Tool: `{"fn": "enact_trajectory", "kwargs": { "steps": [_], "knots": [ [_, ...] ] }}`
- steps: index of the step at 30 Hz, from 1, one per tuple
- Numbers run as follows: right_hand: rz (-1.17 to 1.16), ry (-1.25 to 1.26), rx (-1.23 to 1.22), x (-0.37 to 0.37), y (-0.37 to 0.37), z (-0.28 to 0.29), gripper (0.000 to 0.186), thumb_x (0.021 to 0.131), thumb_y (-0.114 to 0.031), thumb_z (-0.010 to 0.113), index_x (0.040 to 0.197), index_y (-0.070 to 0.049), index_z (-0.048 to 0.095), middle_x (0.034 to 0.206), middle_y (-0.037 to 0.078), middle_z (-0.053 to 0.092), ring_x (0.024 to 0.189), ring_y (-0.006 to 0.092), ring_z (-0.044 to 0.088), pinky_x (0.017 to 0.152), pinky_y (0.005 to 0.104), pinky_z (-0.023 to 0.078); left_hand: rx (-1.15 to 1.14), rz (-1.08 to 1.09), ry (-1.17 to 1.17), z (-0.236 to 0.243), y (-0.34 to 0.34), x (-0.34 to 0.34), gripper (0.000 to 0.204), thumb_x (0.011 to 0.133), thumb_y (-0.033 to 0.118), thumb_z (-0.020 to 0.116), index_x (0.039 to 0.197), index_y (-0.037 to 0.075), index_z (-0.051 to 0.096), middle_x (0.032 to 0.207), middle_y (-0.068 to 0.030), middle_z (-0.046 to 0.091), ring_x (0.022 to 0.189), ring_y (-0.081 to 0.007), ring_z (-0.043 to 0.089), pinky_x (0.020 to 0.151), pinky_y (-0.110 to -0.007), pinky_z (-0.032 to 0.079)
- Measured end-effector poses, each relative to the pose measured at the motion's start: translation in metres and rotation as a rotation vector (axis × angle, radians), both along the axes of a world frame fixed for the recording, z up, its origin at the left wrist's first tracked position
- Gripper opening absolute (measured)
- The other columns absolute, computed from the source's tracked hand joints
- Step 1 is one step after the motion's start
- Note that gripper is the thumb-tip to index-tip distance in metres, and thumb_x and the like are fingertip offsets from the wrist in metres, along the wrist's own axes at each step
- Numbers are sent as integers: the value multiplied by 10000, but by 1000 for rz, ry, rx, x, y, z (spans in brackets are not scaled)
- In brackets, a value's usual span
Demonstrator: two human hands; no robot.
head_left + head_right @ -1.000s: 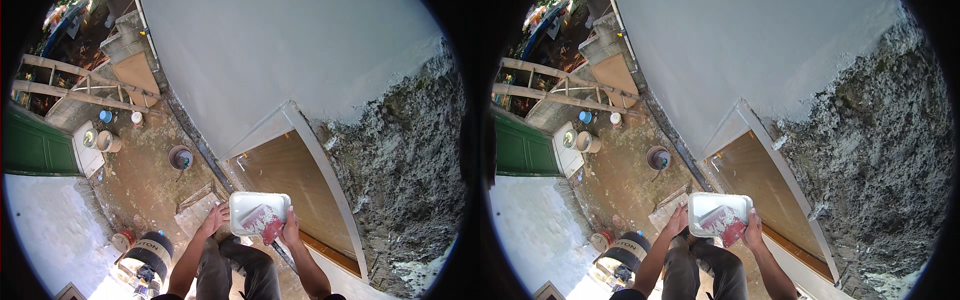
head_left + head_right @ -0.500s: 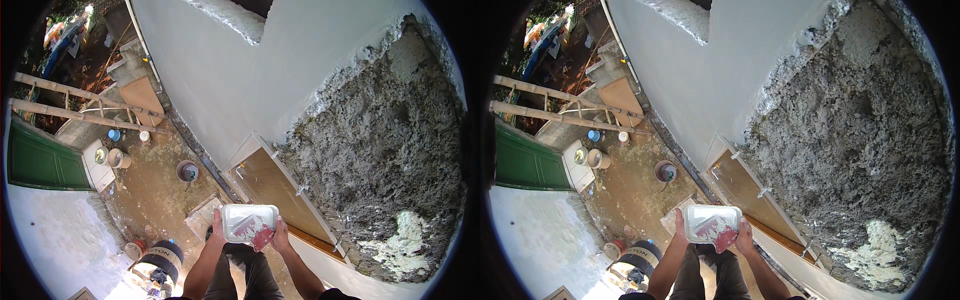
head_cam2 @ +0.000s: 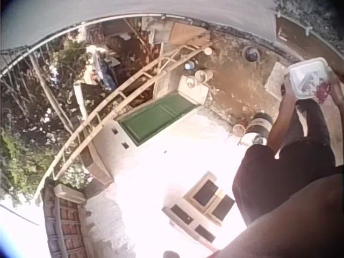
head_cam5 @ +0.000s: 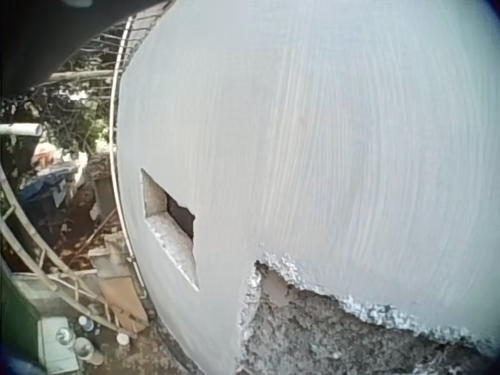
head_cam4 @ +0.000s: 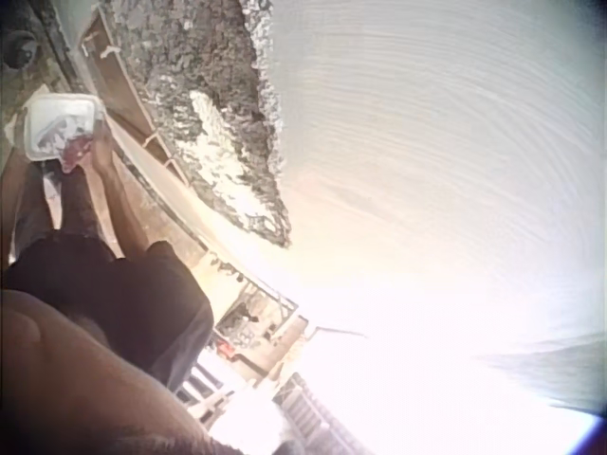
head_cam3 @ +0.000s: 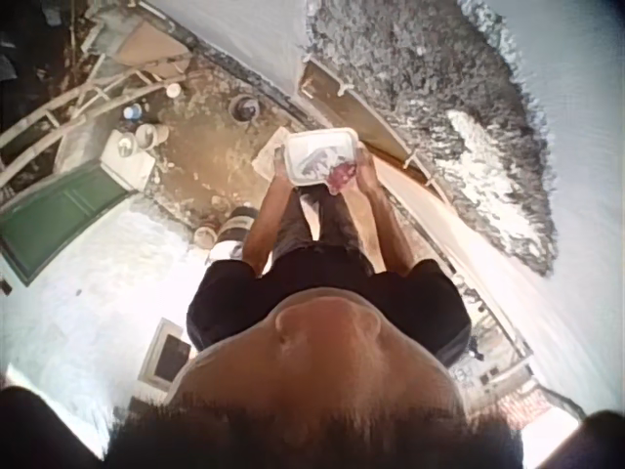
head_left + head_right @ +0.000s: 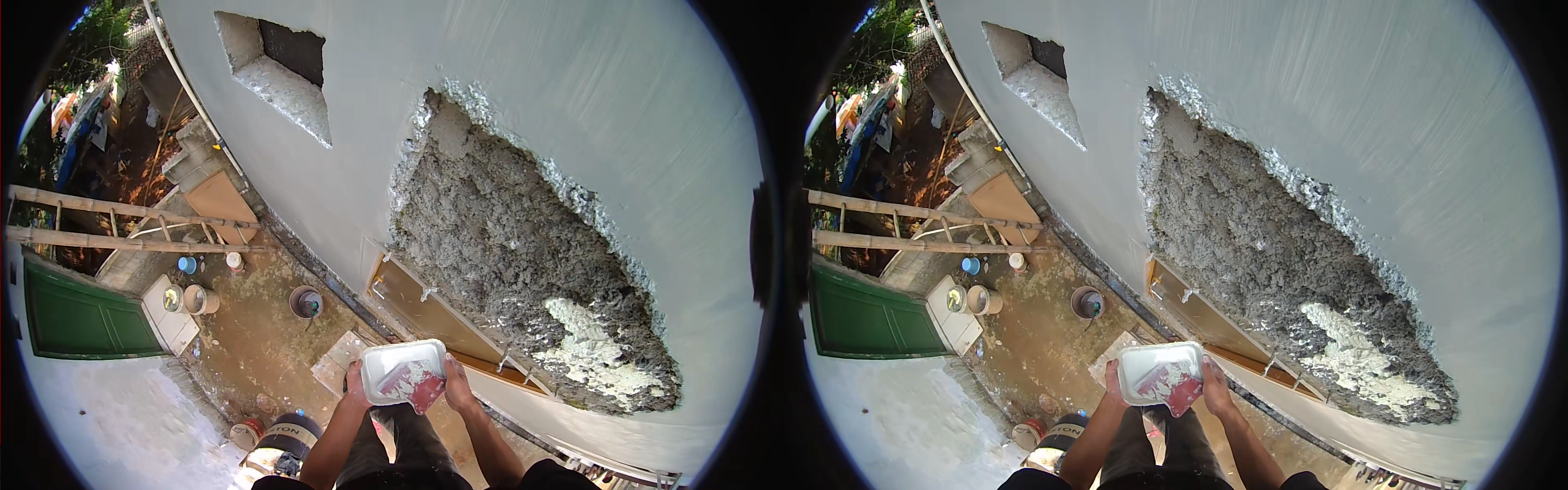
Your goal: The person applies wall filler to a damaged section of an exterior wall using a putty knife, scooping the filler from a tray and spreading it onto the wall.
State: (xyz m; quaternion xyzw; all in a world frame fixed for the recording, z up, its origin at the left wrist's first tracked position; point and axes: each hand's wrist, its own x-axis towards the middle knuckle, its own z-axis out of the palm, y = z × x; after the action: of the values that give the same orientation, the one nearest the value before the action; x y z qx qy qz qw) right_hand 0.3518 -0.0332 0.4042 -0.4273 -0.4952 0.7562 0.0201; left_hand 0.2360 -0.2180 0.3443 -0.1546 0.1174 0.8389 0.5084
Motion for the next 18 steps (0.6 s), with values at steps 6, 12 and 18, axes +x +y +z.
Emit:
{"fn": "enact_trajectory", "kwargs": {
  "steps": [6, 12, 18],
  "knots": [
    [-6, 95, 64, 17, 12, 44, 358, 1018, -250, 420, 1272, -13, 508, 1188, 66, 577, 1074, 154, 537, 960, 317, 423, -14, -19, 5, 52, 19, 1, 801, 758, 527, 526, 1368, 16, 435, 1314, -206, 523, 1173, -386, 532, 993, -514, 428],
    [-41, 41, 180, 27, 10, 104, 354, 918, -132, 601, 1234, -22, 486, 1109, 103, 615, 923, 166, 618, 691, 308, 585, 15, -58, 114, 94, 42, -9, 848, 745, 548, 530, 1388, 13, 395, 1345, -202, 495, 1197, -376, 518, 1009, -513, 416],
    [-143, -162, 114, 44, -5, 140, 407, 844, -99, 683, 1182, 8, 482, 1024, 142, 650, 797, 170, 659, 536, 291, 585, 57, -108, 97, 105, 58, -4, 890, 718, 544, 590, 1399, 13, 379, 1365, -209, 473, 1217, -384, 500, 1023, -518, 403]
  ]
}}
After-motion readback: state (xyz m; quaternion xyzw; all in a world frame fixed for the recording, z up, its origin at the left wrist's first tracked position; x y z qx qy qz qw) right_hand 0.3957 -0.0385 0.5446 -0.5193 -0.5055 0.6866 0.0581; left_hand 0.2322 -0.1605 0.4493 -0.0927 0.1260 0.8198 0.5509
